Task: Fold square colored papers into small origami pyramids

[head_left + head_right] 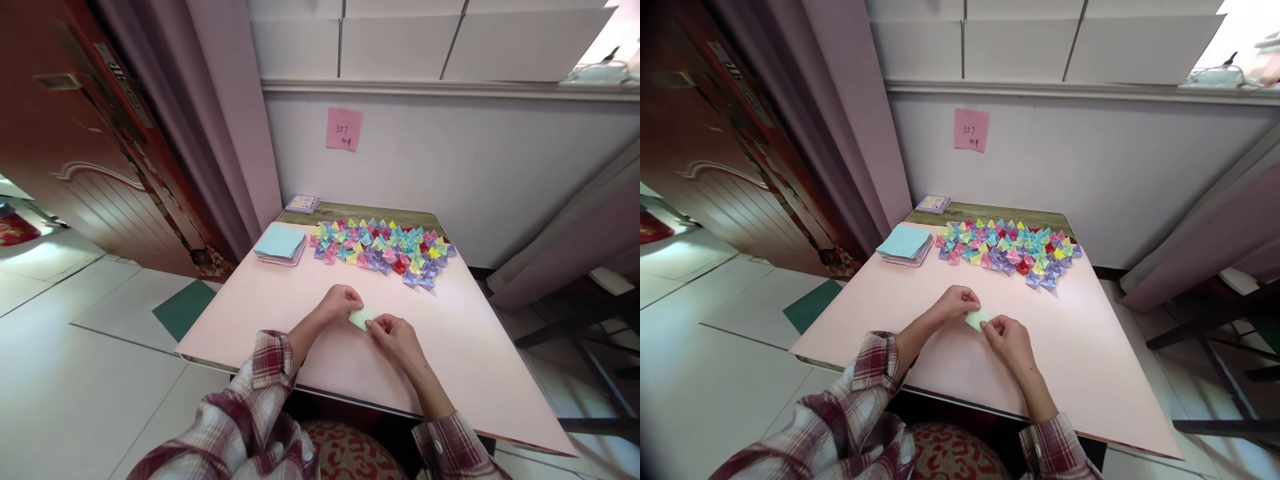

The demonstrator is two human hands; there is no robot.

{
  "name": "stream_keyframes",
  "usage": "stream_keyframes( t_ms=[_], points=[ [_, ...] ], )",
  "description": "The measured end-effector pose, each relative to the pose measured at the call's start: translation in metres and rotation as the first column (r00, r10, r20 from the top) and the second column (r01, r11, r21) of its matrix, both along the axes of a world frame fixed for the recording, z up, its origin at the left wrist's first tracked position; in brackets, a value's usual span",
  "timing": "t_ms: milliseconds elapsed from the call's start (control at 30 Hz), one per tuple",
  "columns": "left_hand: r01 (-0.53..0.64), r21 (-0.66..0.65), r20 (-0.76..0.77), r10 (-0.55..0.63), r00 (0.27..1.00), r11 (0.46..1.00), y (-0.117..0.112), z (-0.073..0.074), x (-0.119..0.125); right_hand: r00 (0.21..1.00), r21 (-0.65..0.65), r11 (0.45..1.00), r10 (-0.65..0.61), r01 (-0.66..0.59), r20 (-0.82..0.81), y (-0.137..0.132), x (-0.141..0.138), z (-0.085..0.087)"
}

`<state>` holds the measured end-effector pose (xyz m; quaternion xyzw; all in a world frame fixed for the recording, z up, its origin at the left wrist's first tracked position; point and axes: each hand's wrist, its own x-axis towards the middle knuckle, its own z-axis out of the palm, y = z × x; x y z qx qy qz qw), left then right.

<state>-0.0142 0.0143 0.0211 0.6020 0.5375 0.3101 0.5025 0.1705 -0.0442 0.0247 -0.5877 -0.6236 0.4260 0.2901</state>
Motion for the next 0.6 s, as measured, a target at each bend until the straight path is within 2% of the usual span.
stream_keyframes(
  t_ms=[67,100,167,233,300,433,533,600],
  points=[
    [0.044,0.023,-0.063,-0.042,0.997,0.999,0.011,-0.006,0.001,0.987,0.176,0.983,-0.078,0.052,0.142,0.005,0.007,-0.007],
    [0.065,0.041,-0.100,-0.061,0.993,0.997,0.016,-0.008,0.001,0.983,0.260,0.965,-0.080,0.035,0.165,0.008,0.010,-0.010],
    [0.106,0.085,-0.176,-0.090,0.980,0.991,0.024,-0.008,0.001,0.983,0.397,0.915,0.004,-0.078,0.184,0.013,0.013,-0.016],
    [0.143,0.133,-0.250,-0.106,0.963,0.981,0.028,-0.007,0.002,0.967,0.476,0.853,0.113,-0.213,0.229,0.018,0.012,-0.021],
    [0.163,0.187,-0.319,-0.097,0.943,0.969,0.028,-0.005,0.003,0.945,0.503,0.813,0.167,-0.293,0.280,0.023,0.009,-0.024],
    [0.176,0.305,-0.413,-0.037,0.910,0.936,0.013,-0.003,0.005,0.922,0.495,0.794,0.207,-0.354,0.328,0.031,0.008,-0.026],
    [0.237,0.345,-0.443,-0.064,0.894,0.908,-0.003,-0.006,0.001,0.911,0.486,0.782,0.253,-0.391,0.325,0.038,0.011,-0.029],
    [0.292,0.404,-0.455,-0.086,0.886,0.867,-0.012,-0.008,-0.006,0.909,0.490,0.773,0.274,-0.403,0.316,0.042,0.013,-0.031]
  ],
)
